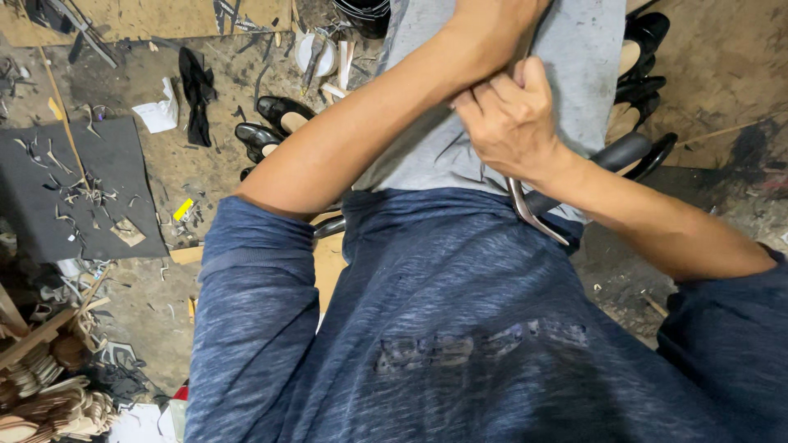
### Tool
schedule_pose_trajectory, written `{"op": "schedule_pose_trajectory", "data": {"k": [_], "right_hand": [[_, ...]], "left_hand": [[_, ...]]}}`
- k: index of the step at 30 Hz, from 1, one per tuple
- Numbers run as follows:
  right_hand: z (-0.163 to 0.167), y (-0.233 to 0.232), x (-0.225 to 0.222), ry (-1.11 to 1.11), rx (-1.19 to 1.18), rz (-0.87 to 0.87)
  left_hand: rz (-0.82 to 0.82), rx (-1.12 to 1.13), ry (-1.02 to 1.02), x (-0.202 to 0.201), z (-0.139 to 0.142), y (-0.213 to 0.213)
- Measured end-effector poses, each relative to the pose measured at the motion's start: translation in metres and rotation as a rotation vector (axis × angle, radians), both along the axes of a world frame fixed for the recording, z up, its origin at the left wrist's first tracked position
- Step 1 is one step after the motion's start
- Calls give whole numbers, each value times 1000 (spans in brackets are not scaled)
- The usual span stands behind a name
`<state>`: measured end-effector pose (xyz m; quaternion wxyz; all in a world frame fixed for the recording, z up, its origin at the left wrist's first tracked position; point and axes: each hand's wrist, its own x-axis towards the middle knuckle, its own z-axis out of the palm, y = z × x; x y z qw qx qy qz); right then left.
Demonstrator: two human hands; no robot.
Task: The person sits on the floor and repeatedly places beige insoles into black shoes, pressing them into place with both hands. The person handles multiple shoes one at a time, aligning and seating each insole before moving to the next shoe.
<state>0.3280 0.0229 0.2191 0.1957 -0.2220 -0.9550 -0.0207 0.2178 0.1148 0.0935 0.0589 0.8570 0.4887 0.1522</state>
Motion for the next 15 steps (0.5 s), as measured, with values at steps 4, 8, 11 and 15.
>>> {"op": "schedule_pose_trajectory", "data": {"k": [4,8,11,15], "right_hand": [[6,5,-5,-9,69,-60],[19,5,0,247,-105,120],[24,0,5,621,-374,-29],[14,-4,1,564,-583,-517]], "left_hand": [[-42,-61,-30,-6,4,2],[-118,-221,-114,-20,14,5],[-202,-473,-291,-46,20,10],[-124,-674,-488,-74,15,18]]}}
